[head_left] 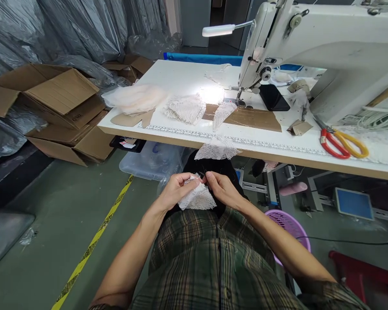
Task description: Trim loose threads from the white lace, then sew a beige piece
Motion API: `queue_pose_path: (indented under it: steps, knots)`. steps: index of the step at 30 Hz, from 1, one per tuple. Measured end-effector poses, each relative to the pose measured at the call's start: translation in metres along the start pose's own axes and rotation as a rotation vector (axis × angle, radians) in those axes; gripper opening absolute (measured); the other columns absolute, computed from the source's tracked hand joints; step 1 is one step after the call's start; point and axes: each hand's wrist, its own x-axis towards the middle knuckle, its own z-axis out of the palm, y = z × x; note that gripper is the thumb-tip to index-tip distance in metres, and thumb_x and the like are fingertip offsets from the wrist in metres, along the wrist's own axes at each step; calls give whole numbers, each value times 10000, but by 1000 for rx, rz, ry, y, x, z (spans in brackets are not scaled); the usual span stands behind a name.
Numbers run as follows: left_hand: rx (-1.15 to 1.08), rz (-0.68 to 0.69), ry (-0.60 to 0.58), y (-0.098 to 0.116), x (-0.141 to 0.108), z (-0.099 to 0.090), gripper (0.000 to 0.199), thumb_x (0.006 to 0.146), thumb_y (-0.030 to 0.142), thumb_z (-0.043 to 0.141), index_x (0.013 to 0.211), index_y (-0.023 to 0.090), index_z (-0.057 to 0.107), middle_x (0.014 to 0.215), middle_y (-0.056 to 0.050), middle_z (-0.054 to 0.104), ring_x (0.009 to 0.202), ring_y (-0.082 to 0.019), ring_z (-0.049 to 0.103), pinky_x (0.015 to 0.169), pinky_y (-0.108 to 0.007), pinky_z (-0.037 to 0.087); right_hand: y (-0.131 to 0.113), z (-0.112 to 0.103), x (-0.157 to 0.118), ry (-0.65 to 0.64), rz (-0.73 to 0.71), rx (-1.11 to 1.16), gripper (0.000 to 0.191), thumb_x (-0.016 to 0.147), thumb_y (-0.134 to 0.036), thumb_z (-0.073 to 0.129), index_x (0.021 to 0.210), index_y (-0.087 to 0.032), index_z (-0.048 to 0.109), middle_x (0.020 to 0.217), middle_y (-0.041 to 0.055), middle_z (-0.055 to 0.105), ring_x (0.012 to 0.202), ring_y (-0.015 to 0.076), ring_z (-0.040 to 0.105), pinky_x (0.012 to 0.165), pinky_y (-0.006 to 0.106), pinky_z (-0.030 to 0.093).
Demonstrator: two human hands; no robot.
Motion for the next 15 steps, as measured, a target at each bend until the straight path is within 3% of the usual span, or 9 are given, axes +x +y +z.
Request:
queue_pose_path:
  steps: [4,8,15]
  knots:
    - [-26,-18,-6,0,-3,1,274,725,408,719,779,140,706,722,-18,658,611,-123,556,557,-218,424,2,-2,-1,-31,-11,134,569,927,-625,322,800,-158,620,696,7,559,623,122,476,584,242,375]
    - [-53,-6,30,2,-6,3,262,742,395,704,798,140,701,722,-17,653,600,-112,546,545,-207,411,2,3,-11,24,49,76,660,952,-623,199,774,-152,627,630,11,525,578,126,473,543,251,349]
    - [33,23,12,5,-5,5,281,745,417,679,765,136,689,706,-29,628,600,-116,517,507,-198,392,-4,8,-15,44,-10,-66,520,966,-555,281,732,-183,559,629,2,536,576,131,471,538,256,301]
